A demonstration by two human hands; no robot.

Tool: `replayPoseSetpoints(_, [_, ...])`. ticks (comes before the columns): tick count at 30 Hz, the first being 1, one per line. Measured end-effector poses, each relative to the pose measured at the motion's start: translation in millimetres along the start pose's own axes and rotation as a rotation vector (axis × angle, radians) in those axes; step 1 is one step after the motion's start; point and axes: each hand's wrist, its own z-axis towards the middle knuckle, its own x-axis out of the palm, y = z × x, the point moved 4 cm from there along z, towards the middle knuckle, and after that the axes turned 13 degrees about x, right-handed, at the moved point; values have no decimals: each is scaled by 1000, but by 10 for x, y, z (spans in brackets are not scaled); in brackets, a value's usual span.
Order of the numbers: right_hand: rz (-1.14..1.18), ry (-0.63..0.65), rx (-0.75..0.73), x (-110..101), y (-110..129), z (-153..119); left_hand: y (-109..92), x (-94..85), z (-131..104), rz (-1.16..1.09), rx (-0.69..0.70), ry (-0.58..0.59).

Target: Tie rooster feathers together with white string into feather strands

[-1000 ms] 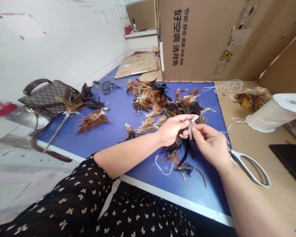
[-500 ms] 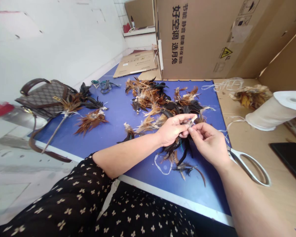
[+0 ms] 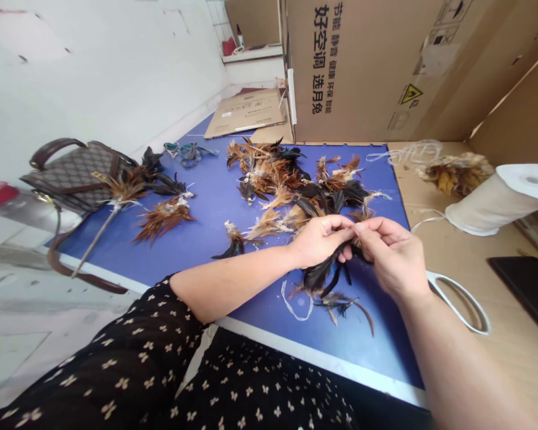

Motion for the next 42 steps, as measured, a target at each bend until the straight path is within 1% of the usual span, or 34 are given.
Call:
replayPoseSetpoints(2, [1, 16, -7, 3, 2, 9, -33, -28, 9, 85, 13, -13])
replayPoseSetpoints(6, [-56, 51, -18, 10, -1, 23, -142, -115, 33, 433, 143, -48])
replayPoseSetpoints(7, [-81, 60, -19, 6, 1, 24, -161, -133, 37, 497, 155, -45])
replayPoseSetpoints(9, [-133, 66, -23, -20, 12, 25, -177, -156, 39, 580, 136, -16])
replayPoseSetpoints(11, [-207, 26, -46, -73, 40, 27, -168, -163, 37, 618, 73, 35])
replayPoseSetpoints(13, [-280, -45, -93, -133, 87, 22, -154, -152, 32, 649, 7, 106])
replayPoseSetpoints(15, [-331, -72, -137, -158, 137, 4, -158, -133, 30, 694, -22, 172])
replayPoseSetpoints(17, [-347, -23, -157, -137, 177, -27, -185, -108, 31, 756, -4, 243])
replayPoseSetpoints(21, [-394, 97, -180, -52, 228, -100, -247, -52, 21, 874, 86, 368])
replayPoseSetpoints(23, [-428, 132, -209, -13, 236, -121, -259, -12, 4, 901, 146, 427])
replayPoseSetpoints(25, [-463, 137, -244, 15, 233, -123, -256, 22, -17, 897, 192, 474])
replayPoseSetpoints(27, [-477, 96, -274, 21, 225, -101, -248, 29, -25, 857, 207, 486])
replayPoseSetpoints(29, [-484, 8, -328, 1, 236, -71, -249, -5, -10, 793, 193, 461])
replayPoseSetpoints(30, [-504, -53, -384, -15, 258, -63, -253, -33, 5, 753, 178, 446])
replayPoseSetpoints(33, [-598, -272, -617, -71, 372, -98, -264, -139, 66, 632, 115, 406])
replayPoseSetpoints(34, [-615, -307, -661, -84, 406, -116, -259, -173, 88, 594, 90, 396])
replayPoseSetpoints(35, [-622, -289, -660, -89, 428, -124, -250, -205, 107, 554, 64, 380])
replayPoseSetpoints(36, [-622, -223, -619, -86, 440, -121, -234, -235, 124, 509, 38, 357])
replayPoseSetpoints(39, [-592, 86, -429, -44, 458, -118, -157, -329, 152, 333, -49, 224])
replayPoseSetpoints(41, [-565, 232, -376, -14, 512, -157, -108, -388, 160, 169, -91, 143])
replayPoseSetpoints(42, [-568, 296, -377, 12, 547, -195, -86, -410, 166, 82, -115, 140])
